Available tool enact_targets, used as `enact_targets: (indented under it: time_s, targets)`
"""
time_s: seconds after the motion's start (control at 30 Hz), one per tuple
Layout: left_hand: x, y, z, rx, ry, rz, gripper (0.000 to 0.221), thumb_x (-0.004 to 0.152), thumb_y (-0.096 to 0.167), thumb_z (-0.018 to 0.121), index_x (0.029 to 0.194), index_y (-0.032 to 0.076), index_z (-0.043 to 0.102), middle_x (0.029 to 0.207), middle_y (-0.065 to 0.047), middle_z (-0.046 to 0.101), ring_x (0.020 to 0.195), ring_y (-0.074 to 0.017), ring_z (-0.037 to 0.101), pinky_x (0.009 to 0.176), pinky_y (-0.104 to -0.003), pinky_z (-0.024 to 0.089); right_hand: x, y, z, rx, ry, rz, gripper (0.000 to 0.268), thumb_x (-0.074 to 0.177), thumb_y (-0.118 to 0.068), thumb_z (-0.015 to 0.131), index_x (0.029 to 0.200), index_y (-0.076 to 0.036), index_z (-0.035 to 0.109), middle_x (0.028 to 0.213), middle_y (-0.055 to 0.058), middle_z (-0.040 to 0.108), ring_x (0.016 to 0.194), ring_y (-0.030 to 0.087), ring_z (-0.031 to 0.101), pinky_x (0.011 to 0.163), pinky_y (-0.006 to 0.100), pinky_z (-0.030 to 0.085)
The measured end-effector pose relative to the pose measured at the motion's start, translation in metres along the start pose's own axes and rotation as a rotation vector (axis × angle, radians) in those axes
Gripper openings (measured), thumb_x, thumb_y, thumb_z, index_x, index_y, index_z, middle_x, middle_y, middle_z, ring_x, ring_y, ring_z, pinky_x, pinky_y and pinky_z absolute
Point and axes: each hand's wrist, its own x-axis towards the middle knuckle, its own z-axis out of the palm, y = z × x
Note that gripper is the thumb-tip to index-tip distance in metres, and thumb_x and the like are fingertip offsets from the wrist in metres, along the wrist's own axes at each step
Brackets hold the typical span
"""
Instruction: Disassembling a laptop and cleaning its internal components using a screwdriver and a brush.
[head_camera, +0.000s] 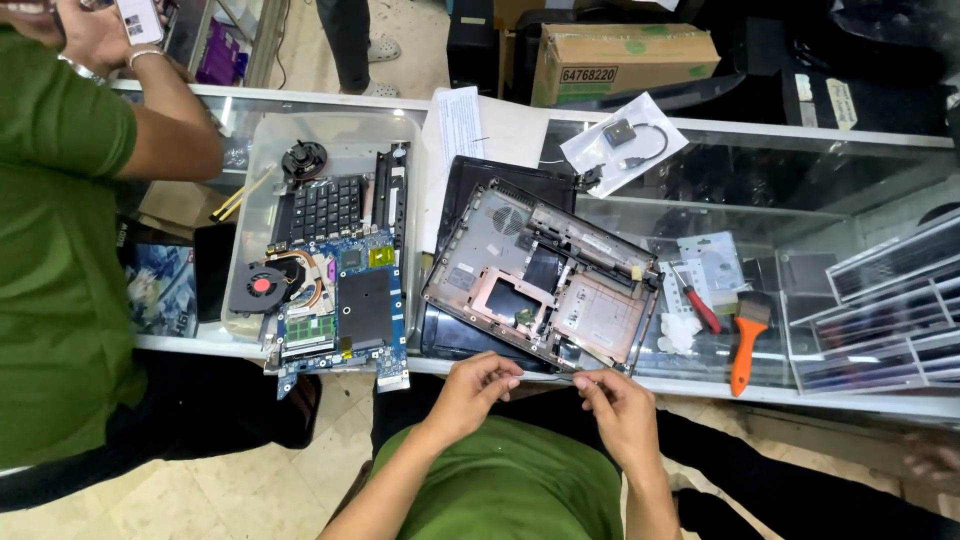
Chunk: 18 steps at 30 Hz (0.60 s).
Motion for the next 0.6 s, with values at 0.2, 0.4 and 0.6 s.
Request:
enact_targets:
  time_s: [0.2,0.4,0.6]
  targets:
    - [0.0,0.012,-0.002,0.022,-0.018,-0.014,0.01,0.1,0.01,0.062,0.105,0.007,0.07,0.087,-0.004,0.069,0.068,-0.0138,0.067,0.069,-0.03,0.053,0.002,0.003,0.003,0.041,0.063,-0.062,0.017,0.088,-0.027,0.076,0.088,-0.011,0.083,0.07,0.001,0.076,0.057,0.01,0.067,0.062,0.025,0.054]
    - [0.0,0.007,-0.002,-0.199,-0.058,-0.109,0.005,0.102,0.012,0.061,0.104,0.009,0.063,0.071,-0.003,0.067,0.064,-0.0135,0.068,0.073,-0.029,0.054,-0.001,-0.002,0.006,0.175,0.147,-0.012,0.016,0.081,-0.023,0.084,0.083,-0.007,0.082,0.067,0.003,0.073,0.06,0.011,0.063,0.059,0.025,0.056]
    - [0.002,-0.005,-0.004,-0.43,-0.053,-0.079,0.004,0.1,0.007,0.064,0.104,0.005,0.064,0.073,-0.007,0.067,0.063,-0.0157,0.067,0.069,-0.03,0.057,0.0,0.018,0.009,0.328,0.022,0.022,0.015,0.09,-0.013,0.073,0.096,-0.002,0.082,0.078,0.007,0.075,0.066,0.014,0.067,0.058,0.025,0.053]
